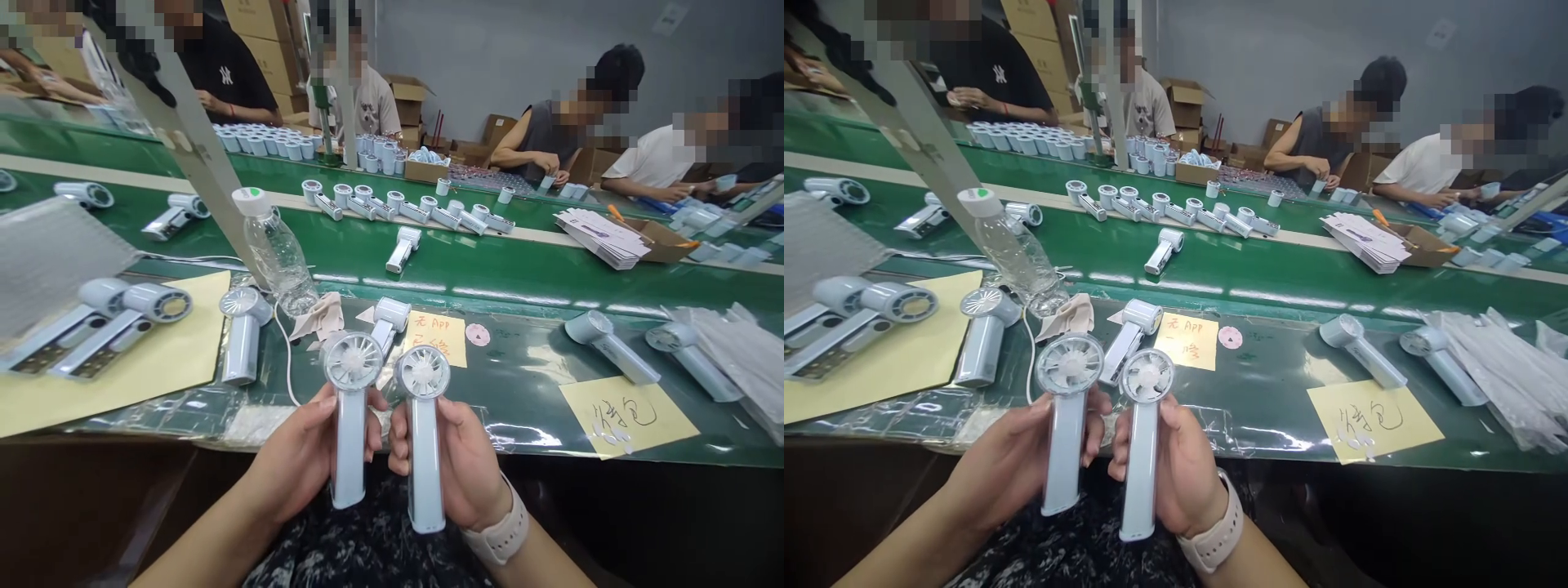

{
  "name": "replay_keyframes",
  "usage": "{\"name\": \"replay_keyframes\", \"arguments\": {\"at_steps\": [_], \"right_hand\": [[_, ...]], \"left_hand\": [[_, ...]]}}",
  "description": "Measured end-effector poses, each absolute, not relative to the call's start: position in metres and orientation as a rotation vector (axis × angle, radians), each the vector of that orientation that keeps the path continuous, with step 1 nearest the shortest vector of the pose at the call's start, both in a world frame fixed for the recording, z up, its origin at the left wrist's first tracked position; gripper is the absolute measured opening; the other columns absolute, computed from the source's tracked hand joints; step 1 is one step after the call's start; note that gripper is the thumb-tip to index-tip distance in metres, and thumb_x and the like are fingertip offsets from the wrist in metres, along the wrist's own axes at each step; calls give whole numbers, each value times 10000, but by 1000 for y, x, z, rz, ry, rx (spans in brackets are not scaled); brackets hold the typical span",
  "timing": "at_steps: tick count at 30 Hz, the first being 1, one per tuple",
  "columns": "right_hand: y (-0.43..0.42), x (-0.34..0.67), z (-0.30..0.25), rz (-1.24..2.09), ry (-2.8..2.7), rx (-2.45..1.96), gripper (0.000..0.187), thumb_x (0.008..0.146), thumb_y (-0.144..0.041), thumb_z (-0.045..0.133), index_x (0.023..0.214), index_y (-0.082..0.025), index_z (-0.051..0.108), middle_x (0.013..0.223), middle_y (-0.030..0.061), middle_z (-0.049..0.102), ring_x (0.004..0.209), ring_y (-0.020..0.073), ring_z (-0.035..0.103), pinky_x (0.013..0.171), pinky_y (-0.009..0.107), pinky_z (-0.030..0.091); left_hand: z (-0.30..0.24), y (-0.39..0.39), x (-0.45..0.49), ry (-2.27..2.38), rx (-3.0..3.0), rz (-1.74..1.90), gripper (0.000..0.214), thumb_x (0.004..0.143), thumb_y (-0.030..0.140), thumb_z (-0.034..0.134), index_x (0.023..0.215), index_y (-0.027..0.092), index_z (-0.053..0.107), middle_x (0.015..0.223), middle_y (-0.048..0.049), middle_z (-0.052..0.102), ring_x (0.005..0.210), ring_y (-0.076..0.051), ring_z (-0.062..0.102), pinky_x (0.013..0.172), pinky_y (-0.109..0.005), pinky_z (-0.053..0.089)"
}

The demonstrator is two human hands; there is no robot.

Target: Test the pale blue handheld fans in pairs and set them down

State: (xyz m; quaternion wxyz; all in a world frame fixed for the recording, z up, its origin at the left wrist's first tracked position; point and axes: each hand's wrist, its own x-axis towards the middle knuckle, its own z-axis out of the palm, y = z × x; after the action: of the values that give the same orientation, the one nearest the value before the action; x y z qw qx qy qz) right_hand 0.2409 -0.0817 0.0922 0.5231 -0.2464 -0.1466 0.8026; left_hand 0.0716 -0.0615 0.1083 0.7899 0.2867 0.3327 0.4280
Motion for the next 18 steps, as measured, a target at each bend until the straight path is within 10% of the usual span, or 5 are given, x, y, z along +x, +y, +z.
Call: {"name": "replay_keyframes", "arguments": {"at_steps": [10,18], "right_hand": [[-81,256,93,1672,-462,-642,300,759,-317,782,1024,-190,721,899,69,728,793,190,668,740,310,576],[-78,247,97,1681,-409,-665,346,895,-352,598,1230,-265,605,1020,77,757,836,210,700,737,348,585]], "left_hand": [[99,-62,68,750,820,899,535,821,404,753,1240,232,470,1134,-127,728,975,-321,729,862,-431,579],[103,-65,75,791,844,962,591,701,550,806,1097,260,477,1071,-81,741,919,-298,740,751,-368,589]]}}
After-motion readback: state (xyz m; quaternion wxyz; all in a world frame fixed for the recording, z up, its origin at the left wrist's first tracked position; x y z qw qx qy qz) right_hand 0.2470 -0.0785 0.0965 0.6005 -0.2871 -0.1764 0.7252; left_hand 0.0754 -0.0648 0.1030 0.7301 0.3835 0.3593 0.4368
